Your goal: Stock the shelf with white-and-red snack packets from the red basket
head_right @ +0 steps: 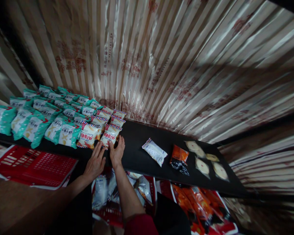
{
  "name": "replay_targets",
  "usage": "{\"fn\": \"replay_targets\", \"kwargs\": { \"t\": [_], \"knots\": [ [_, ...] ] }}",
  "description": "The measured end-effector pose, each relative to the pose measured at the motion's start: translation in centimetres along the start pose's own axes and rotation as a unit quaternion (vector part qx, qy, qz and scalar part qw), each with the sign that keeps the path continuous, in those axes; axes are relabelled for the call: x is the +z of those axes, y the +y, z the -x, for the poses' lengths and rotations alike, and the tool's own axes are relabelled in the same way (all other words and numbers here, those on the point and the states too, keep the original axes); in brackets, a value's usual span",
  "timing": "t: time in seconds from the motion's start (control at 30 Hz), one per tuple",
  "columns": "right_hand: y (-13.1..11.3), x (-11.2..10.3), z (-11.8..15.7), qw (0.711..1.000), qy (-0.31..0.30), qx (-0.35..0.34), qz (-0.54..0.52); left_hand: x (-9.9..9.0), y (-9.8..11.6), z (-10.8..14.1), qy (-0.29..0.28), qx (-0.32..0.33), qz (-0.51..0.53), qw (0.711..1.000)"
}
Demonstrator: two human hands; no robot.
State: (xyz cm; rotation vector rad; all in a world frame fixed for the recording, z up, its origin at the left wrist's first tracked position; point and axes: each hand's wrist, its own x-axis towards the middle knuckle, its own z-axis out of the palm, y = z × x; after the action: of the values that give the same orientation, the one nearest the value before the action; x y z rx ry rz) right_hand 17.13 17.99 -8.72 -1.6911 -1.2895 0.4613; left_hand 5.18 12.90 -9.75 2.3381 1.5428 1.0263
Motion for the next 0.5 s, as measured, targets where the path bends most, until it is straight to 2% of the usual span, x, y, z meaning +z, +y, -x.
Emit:
{"fn": "replay_targets", "kwargs": {
  "t": [0.33,0.5],
  "knots": [
    [-1.0,0.5,-1.4,0.995,-0.051,0.026,-0.076,0.1,-1.1,-0.9,-0.002,0.034,-0.033,0.999],
    [-1.3,0.4,-1.5,0.995,-0.047,0.026,-0.082,0.1,-1.2,-1.2,-0.001,0.034,-0.023,0.999]
  ]
}}
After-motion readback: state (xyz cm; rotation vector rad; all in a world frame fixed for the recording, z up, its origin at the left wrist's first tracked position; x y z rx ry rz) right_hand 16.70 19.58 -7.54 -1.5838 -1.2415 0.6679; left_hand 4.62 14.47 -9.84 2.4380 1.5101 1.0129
